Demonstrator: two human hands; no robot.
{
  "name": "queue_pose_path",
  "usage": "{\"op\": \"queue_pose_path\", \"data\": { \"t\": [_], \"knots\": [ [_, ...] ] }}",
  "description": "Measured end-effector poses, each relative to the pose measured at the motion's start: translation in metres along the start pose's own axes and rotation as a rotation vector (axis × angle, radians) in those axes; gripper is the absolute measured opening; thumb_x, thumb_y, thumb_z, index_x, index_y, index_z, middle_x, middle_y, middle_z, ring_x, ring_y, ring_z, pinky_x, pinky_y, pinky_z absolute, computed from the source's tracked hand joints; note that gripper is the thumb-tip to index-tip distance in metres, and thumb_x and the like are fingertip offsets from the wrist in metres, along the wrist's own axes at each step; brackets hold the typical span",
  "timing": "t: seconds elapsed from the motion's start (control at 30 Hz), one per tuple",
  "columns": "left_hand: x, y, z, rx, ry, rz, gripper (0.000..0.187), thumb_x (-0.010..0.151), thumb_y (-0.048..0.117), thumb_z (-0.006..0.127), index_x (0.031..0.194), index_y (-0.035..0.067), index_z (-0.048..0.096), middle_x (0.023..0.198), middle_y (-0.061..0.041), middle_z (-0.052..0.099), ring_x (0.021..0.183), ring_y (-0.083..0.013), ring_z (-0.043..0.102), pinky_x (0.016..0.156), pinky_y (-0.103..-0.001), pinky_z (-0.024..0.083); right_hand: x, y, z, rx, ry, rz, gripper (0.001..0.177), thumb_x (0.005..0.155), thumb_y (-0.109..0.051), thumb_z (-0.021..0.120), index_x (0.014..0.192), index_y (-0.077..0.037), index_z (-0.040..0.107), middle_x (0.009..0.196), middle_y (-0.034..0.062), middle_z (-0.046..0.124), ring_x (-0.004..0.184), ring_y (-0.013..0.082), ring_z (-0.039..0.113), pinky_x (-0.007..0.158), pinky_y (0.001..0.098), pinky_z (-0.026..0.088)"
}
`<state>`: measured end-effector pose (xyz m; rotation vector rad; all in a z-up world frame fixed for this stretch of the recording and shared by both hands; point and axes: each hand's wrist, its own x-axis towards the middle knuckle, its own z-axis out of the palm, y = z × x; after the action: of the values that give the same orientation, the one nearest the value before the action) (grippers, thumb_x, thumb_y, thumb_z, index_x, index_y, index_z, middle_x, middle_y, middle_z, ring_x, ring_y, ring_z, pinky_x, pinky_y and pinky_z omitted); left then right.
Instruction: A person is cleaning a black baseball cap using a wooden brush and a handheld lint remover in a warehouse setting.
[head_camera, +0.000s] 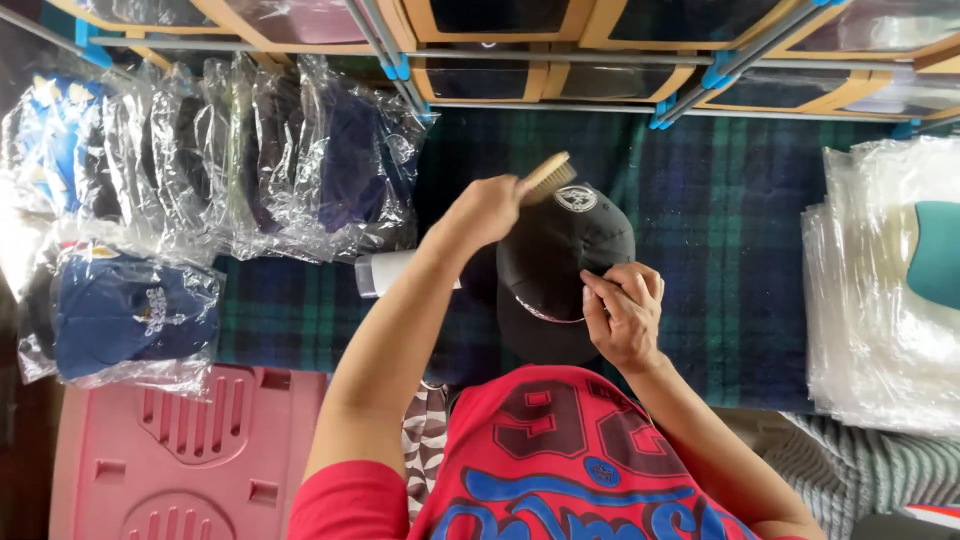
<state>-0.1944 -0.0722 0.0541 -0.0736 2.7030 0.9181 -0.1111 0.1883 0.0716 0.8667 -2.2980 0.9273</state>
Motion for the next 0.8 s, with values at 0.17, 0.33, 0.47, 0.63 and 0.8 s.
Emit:
{"op": "queue_pose_path", "data": {
  "t": [0.17,0.33,0.47,0.63,0.8],
  "knots": [
    [-0.057,0.045,-0.07,0.061,-0.208,-0.299,0.043,0.097,0.035,0.062,0.118,-0.002,0.07,0.11,-0.025,0.074,0.113,-0.0423,0.069,0.098,-0.051,0.056,-0.001,0.005,0.002,0.041,0.006,0.006,0.015,0.095,-0.009,0.07,0.106,-0.008,0.08,0.095,0.0032,0.054,0.1,0.0277,0.056,0.088,0.0397,0.043],
    [-0.058,0.036,0.003,0.232,0.336,0.241,0.041,0.108,0.034,0.041,0.133,0.006,0.055,0.112,-0.016,0.07,0.079,-0.0361,0.074,0.063,-0.046,0.06,0.0,0.021,0.002,0.086,-0.016,0.102,0.014,0.094,-0.006,0.07,0.107,-0.005,0.077,0.096,0.0033,0.056,0.097,0.0292,0.057,0.089,0.0409,0.046],
    [-0.08,0.034,0.013,-0.09,0.252,0.118,0.046,0.109,0.034,0.043,0.151,0.014,0.045,0.117,-0.021,0.067,0.101,-0.0413,0.071,0.083,-0.047,0.059,0.01,0.031,0.008,0.107,0.002,0.115,0.012,0.096,-0.005,0.072,0.108,-0.004,0.072,0.103,0.0069,0.056,0.106,0.0327,0.059,0.093,0.0444,0.045],
    [-0.104,-0.064,0.085,-0.155,0.162,-0.119,0.048,0.103,0.013,0.036,0.149,0.0,0.04,0.12,-0.028,0.067,0.099,-0.0498,0.071,0.083,-0.054,0.06,0.008,0.038,0.013,0.164,-0.05,0.237,0.015,0.101,-0.005,0.067,0.115,-0.002,0.063,0.113,0.0091,0.049,0.117,0.0366,0.057,0.103,0.0493,0.048],
    [-0.136,-0.019,0.073,-0.312,0.407,-0.105,0.047,0.108,0.018,0.044,0.15,-0.003,0.041,0.108,-0.041,0.067,0.096,-0.0583,0.067,0.074,-0.063,0.056,0.007,0.039,0.015,0.222,-0.119,0.344,0.03,0.105,-0.007,0.061,0.134,-0.002,0.055,0.129,0.0158,0.044,0.136,0.0413,0.046,0.109,0.0521,0.044]
  ]
}}
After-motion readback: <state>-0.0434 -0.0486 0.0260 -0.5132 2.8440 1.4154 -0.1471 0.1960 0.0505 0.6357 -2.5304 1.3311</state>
